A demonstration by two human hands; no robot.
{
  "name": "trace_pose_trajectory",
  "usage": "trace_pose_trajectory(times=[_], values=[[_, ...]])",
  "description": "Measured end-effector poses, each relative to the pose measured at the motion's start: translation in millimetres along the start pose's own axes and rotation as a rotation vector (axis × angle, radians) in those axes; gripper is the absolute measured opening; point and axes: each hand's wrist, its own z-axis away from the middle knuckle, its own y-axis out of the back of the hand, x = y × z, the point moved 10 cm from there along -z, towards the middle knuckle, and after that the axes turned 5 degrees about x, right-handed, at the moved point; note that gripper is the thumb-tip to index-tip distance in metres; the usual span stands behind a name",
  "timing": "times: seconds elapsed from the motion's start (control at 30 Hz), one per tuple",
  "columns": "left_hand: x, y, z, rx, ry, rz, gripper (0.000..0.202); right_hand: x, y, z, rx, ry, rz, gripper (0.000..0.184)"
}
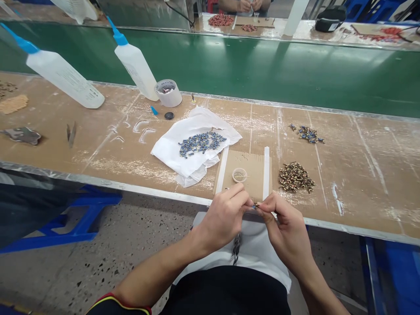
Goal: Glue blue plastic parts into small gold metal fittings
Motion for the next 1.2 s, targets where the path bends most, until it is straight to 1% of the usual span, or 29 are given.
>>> trace_pose_trajectory(times=[0.13, 0.2, 0.33, 0.47, 0.53, 0.57, 0.6, 0.67, 0.7, 0.8, 0.87, 0.93, 1.03, 1.1, 1.2], values=[[-7.3, -0.5, 4.4, -0.003, 0.091, 0.044, 0.019, 7.0, -5.1, 6.3, 0.074, -0.050, -0.104, 0.021], [-9.9, -1.1, 6.8, -0.019, 0.116, 0.052, 0.019, 13.8, -10.2, 9.1, 0.072, -0.092, -0.171, 0.021], [-14.1, -0.7, 10.2, -0.061, 0.146, 0.043, 0.018, 23.6, -18.6, 9.3, 0.002, -0.146, -0.224, 0.018], [-18.7, 1.2, 12.1, -0.100, 0.179, 0.068, 0.018, 29.1, -23.2, 6.8, -0.095, -0.203, -0.291, 0.015], [-24.3, 1.0, 14.1, -0.119, 0.230, 0.124, 0.015, 32.7, -25.7, 8.5, -0.152, -0.264, -0.336, 0.009], [-28.3, 0.0, 15.7, -0.131, 0.270, 0.164, 0.014, 33.5, -25.7, 9.7, -0.173, -0.284, -0.348, 0.010], [-32.5, -2.2, 17.9, -0.148, 0.318, 0.217, 0.012, 32.8, -24.1, 10.5, -0.181, -0.286, -0.351, 0.016], [-39.5, -10.6, 23.6, -0.205, 0.427, 0.368, 0.008, 26.1, -17.0, 10.1, -0.175, -0.225, -0.325, 0.032], [-40.9, -16.5, 26.8, -0.244, 0.480, 0.462, 0.009, 20.3, -13.0, 9.4, -0.173, -0.170, -0.294, 0.034], [-36.3, -33.5, 34.9, -0.367, 0.603, 0.717, 0.016, 1.6, -4.7, 7.7, -0.200, 0.001, -0.173, 0.026], [-30.4, -40.0, 37.9, -0.428, 0.641, 0.793, 0.019, -6.3, 0.6, 6.3, -0.195, 0.066, -0.112, 0.019], [-25.1, -42.1, 38.7, -0.460, 0.639, 0.801, 0.020, -9.1, 5.8, 5.1, -0.166, 0.087, -0.084, 0.014], [-20.6, -38.6, 36.7, -0.447, 0.570, 0.713, 0.021, -4.7, 6.9, 6.9, -0.147, 0.050, -0.099, 0.008], [-18.4, -31.9, 32.5, -0.399, 0.468, 0.582, 0.023, 2.9, 4.4, 9.9, -0.147, -0.018, -0.139, 0.005], [-9.9, -16.7, 23.1, -0.257, 0.238, 0.344, 0.029, 14.0, -2.9, 15.2, -0.172, -0.123, -0.196, 0.004]])
